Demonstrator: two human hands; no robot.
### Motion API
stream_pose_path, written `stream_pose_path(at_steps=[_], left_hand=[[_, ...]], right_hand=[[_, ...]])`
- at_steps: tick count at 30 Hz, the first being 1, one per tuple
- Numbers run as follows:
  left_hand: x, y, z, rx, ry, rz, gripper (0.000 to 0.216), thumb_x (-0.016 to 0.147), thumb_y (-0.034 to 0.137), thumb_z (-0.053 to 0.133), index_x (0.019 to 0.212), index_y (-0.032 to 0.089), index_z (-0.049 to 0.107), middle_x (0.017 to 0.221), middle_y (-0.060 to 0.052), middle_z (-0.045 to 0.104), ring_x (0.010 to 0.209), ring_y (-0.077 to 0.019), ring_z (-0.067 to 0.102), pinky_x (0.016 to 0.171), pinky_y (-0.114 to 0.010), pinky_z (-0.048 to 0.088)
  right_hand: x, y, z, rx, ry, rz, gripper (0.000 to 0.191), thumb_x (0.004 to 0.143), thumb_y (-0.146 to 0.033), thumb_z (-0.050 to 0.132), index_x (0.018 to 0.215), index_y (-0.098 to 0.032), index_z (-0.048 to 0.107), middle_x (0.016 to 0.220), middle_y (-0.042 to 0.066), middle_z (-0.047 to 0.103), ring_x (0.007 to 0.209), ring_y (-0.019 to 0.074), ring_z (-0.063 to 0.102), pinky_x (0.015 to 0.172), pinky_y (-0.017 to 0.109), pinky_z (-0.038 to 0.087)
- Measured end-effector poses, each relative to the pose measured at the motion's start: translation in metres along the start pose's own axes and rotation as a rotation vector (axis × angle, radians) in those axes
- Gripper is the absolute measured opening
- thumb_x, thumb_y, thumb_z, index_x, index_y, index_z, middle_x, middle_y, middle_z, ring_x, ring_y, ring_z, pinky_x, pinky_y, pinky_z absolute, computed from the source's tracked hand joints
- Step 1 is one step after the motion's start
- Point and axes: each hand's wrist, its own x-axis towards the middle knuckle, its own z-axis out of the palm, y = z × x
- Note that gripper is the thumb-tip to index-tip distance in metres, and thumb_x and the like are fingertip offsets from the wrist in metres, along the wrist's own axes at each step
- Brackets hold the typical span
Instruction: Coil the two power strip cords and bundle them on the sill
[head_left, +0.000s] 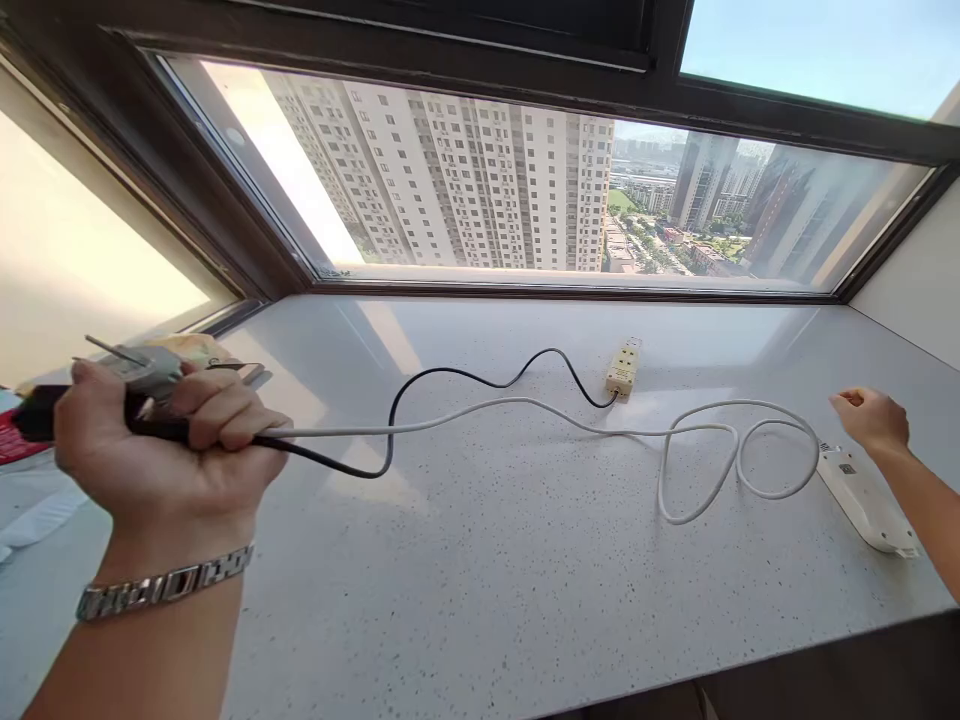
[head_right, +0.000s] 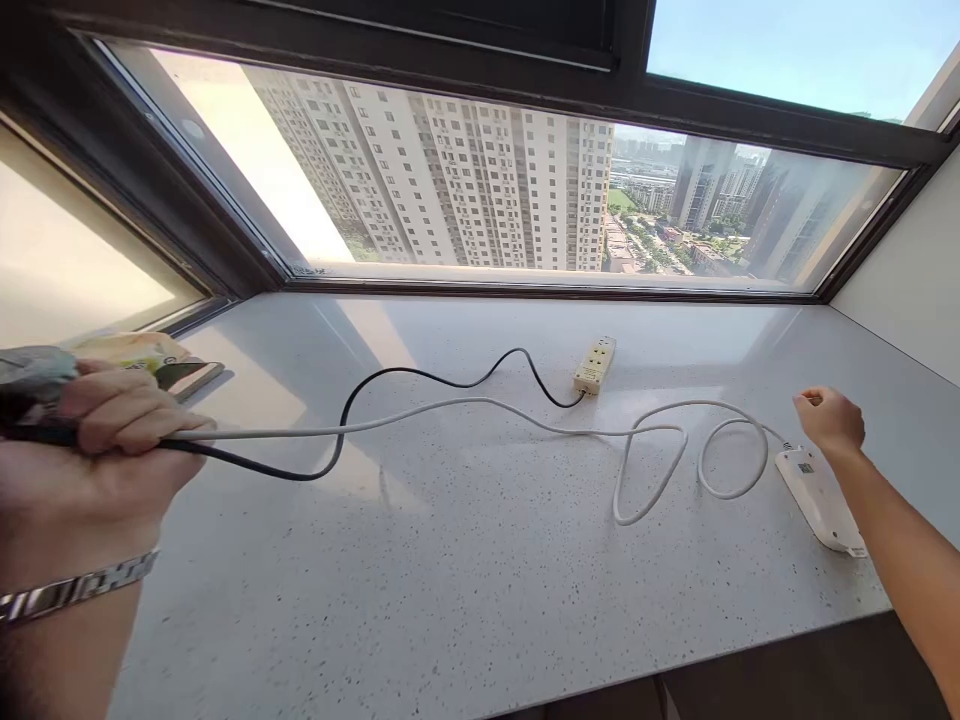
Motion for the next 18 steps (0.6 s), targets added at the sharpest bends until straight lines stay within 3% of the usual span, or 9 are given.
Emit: stream_pose_path(at_steps=[2,4,6,8,12,13,15,17,18], left_hand=[[-0.009,-0.008,0.013,-0.022,-0.063,-0.038,0.026,0.072,0.034,0.066,0.069,0.017,0.047,0.042,0.011,0.037,0.031,0.0025,0.015,0.026,-0.009,0.011],[-0.021,-0.018,0.03,-0.014,-0.103,-0.112,0.023,0.069,0.031,0.066,0.074,0.016,0.051,0.045,0.011,0.036,0.033,0.002,0.013,0.025,-0.01,0.014],[-0.035,-0.028,0.048,0.001,-0.136,-0.163,0.018,0.066,0.026,0.063,0.077,0.016,0.052,0.045,0.011,0.032,0.033,0.001,0.01,0.024,-0.011,0.013],[-0.051,-0.037,0.063,0.02,-0.168,-0.211,0.016,0.064,0.021,0.061,0.079,0.017,0.054,0.046,0.01,0.026,0.033,0.0001,0.008,0.024,-0.013,0.012],[-0.08,-0.043,0.084,0.064,-0.239,-0.272,0.022,0.06,0.017,0.061,0.081,0.023,0.058,0.048,0.009,0.024,0.031,-0.0015,0.011,0.025,-0.016,0.009],[-0.086,-0.041,0.086,0.074,-0.253,-0.267,0.024,0.059,0.017,0.062,0.082,0.024,0.059,0.048,0.008,0.026,0.031,-0.002,0.013,0.025,-0.016,0.009],[-0.092,-0.032,0.086,0.078,-0.258,-0.203,0.032,0.059,0.015,0.063,0.088,0.029,0.062,0.047,0.008,0.028,0.03,-0.0027,0.017,0.026,-0.017,0.01],[-0.091,-0.017,0.078,0.048,-0.236,-0.093,0.04,0.063,0.014,0.061,0.097,0.035,0.063,0.046,0.008,0.029,0.029,-0.0027,0.019,0.026,-0.016,0.013],[-0.087,-0.008,0.07,0.015,-0.218,-0.054,0.043,0.066,0.014,0.061,0.102,0.037,0.063,0.046,0.008,0.029,0.029,-0.0025,0.02,0.026,-0.016,0.016]], right_hand=[[-0.033,-0.037,0.017,-0.007,-0.08,-0.148,0.015,0.068,-0.031,0.071,0.061,-0.024,0.06,0.074,0.011,0.066,0.079,0.0285,0.061,0.074,0.044,0.042],[-0.08,-0.082,0.035,0.139,-0.232,-0.497,0.023,0.077,-0.043,0.061,0.084,-0.022,0.065,0.095,0.011,0.067,0.092,0.0285,0.06,0.084,0.046,0.043],[-0.134,-0.13,0.05,0.264,-0.282,-0.758,0.029,0.084,-0.044,0.053,0.099,-0.022,0.063,0.111,0.012,0.064,0.109,0.03,0.054,0.094,0.049,0.04],[-0.187,-0.171,0.06,0.344,-0.359,-0.909,0.029,0.086,-0.037,0.053,0.111,-0.024,0.061,0.123,0.011,0.059,0.121,0.03,0.046,0.103,0.051,0.032],[-0.264,-0.224,0.084,0.28,-0.732,-1.21,0.08,0.065,-0.037,0.077,0.135,-0.015,0.044,0.143,0.017,0.041,0.135,0.0366,0.027,0.111,0.055,0.016],[-0.277,-0.23,0.092,0.3,-0.796,-1.241,0.081,0.064,-0.036,0.078,0.134,-0.013,0.045,0.142,0.018,0.043,0.134,0.0365,0.03,0.111,0.054,0.019],[-0.293,-0.238,0.107,0.414,-0.984,-1.242,0.06,0.073,-0.036,0.073,0.126,-0.014,0.053,0.124,0.014,0.059,0.119,0.0296,0.049,0.102,0.044,0.034],[-0.302,-0.24,0.119,0.561,-1.224,-1.173,0.036,0.087,-0.04,0.058,0.113,-0.016,0.06,0.094,0.006,0.068,0.089,0.0182,0.062,0.082,0.03,0.046],[-0.305,-0.24,0.123,0.61,-1.336,-1.134,0.035,0.09,-0.043,0.052,0.11,-0.016,0.061,0.082,0.003,0.067,0.077,0.0142,0.062,0.072,0.025,0.046]])
